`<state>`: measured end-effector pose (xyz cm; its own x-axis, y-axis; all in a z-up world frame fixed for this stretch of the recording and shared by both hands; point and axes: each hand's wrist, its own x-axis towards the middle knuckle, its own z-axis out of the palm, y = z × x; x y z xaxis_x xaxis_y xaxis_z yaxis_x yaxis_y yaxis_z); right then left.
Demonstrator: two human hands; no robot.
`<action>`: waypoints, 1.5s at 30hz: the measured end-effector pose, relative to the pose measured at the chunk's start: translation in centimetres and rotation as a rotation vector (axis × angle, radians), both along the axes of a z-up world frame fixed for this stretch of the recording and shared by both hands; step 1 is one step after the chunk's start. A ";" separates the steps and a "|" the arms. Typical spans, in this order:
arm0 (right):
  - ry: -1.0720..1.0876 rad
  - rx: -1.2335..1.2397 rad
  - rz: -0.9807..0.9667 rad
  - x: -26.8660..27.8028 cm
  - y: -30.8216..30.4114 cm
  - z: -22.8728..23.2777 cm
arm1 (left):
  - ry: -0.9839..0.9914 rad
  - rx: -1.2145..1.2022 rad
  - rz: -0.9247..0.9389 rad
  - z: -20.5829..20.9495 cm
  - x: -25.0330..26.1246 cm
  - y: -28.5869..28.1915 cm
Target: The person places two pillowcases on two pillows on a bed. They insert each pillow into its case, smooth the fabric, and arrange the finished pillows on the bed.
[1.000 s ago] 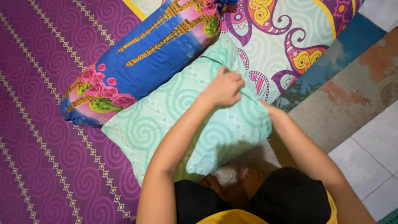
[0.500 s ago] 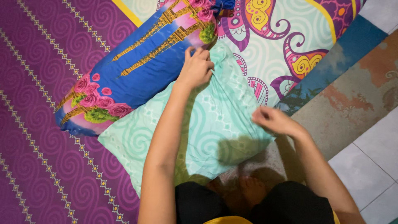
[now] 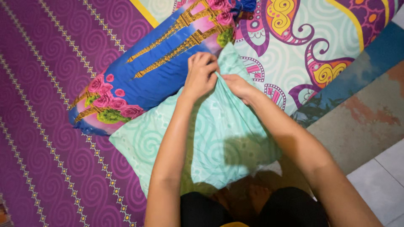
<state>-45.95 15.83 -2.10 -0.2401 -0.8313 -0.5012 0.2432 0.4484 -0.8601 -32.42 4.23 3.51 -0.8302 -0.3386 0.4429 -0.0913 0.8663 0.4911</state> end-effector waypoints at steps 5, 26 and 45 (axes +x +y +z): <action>-0.344 -0.038 -0.160 -2.6 4.2 -1.9 | -0.187 0.009 -0.035 -2.1 -3.0 -0.9; -0.049 0.139 0.009 -4.9 32.5 -9.5 | -0.251 -0.125 -0.002 -5.7 -5.7 0.2; 0.710 -0.217 -0.087 -5.5 10.1 -4.2 | -0.713 0.153 0.502 -6.2 25.3 -3.7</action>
<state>-51.49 25.96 -6.32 -0.5143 -0.8572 -0.0277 -0.3769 0.2549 -0.8905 -7.16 0.50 -2.73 -0.6288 -0.7504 -0.2035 -0.7719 0.5712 0.2791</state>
